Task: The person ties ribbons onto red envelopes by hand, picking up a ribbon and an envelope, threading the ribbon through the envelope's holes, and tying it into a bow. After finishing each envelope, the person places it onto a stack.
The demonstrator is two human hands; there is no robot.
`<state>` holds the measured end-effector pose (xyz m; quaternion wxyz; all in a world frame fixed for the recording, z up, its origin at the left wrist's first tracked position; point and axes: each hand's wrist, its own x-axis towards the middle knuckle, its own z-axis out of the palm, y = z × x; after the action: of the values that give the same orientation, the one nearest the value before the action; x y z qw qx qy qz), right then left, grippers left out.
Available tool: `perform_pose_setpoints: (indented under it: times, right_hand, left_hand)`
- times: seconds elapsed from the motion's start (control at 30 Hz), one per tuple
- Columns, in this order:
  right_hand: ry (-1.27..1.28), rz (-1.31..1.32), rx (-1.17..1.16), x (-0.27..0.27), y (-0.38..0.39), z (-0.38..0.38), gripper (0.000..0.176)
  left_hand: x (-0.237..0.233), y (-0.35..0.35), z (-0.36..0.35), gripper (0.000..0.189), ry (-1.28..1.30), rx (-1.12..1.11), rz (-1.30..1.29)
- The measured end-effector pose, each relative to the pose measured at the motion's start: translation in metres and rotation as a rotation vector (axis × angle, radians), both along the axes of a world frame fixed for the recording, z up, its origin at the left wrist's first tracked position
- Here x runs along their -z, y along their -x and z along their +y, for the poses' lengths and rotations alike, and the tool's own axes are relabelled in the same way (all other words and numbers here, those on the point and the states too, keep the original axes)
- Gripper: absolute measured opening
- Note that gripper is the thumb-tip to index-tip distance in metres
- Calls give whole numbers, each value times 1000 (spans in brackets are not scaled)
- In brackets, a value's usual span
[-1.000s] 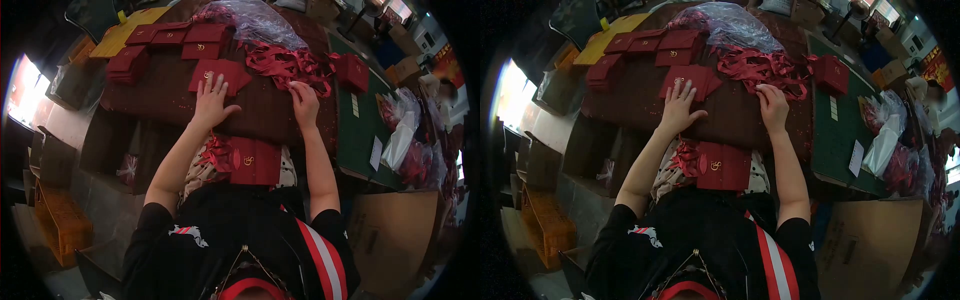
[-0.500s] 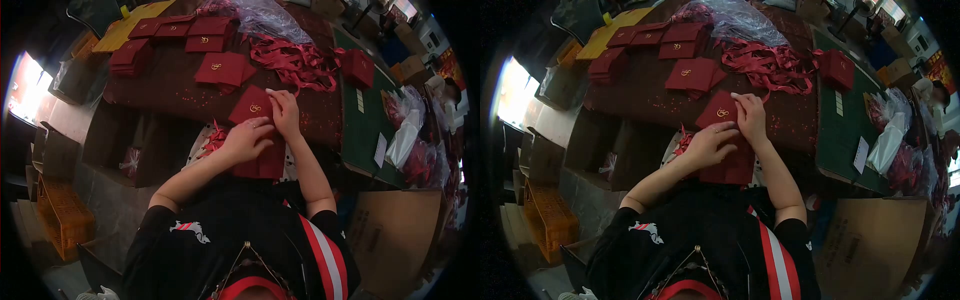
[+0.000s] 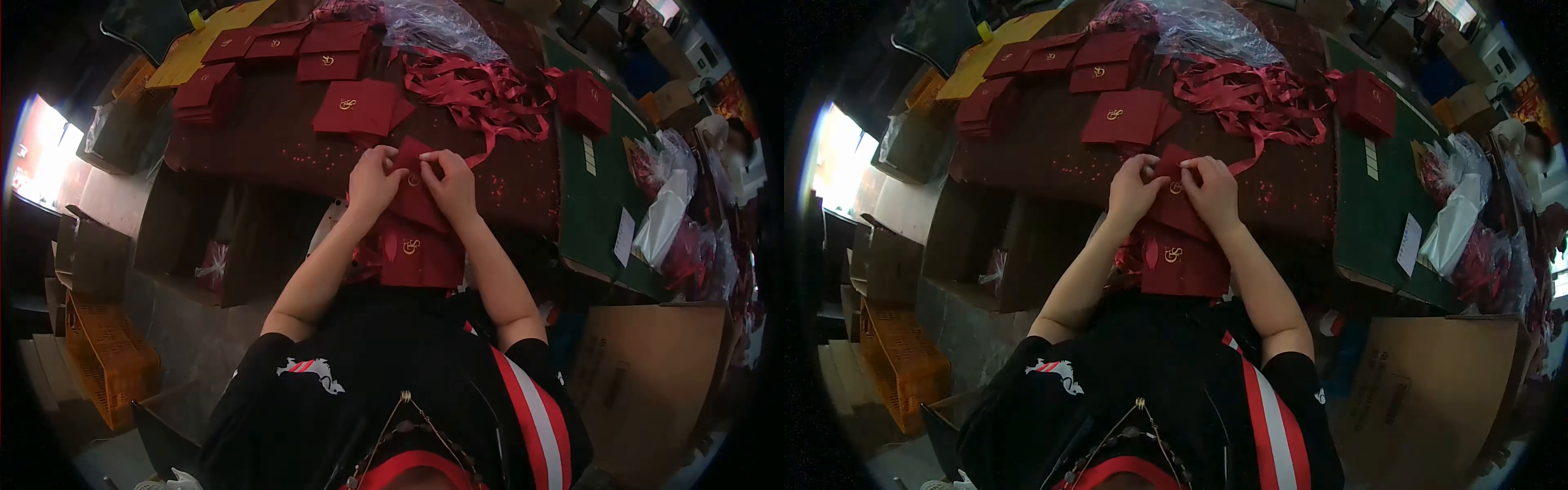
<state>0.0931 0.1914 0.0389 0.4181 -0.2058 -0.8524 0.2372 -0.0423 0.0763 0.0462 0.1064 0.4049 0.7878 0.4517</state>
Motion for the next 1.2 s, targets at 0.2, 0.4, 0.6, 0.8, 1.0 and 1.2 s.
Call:
perform_pose_setpoints:
  times: [0.2, 0.4, 0.6, 0.8, 1.0, 1.2]
  right_hand:
    - [-130, -11, -11, -4, 4, -7, 11]
    - [-265, -31, -44, -15, 3, -14, 13]
    - [-192, -18, -36, -16, 3, -23, 14]
    - [-16, -6, -73, -18, 0, -25, 14]
    - [-143, -20, -204, -21, -3, -14, 11]
    - [42, 33, -249, -16, -1, -25, 12]
  left_hand:
    - [4, 0, -10, 44, -105, 38, -180]
    - [12, -3, -13, 43, -202, 61, -107]
    - [1, -16, -20, 39, -244, 57, -55]
    - [2, -26, -24, 42, -269, 59, 130]
    - [4, -27, -28, 44, -239, 75, 113]
    - [11, -26, -23, 45, -234, 92, 114]
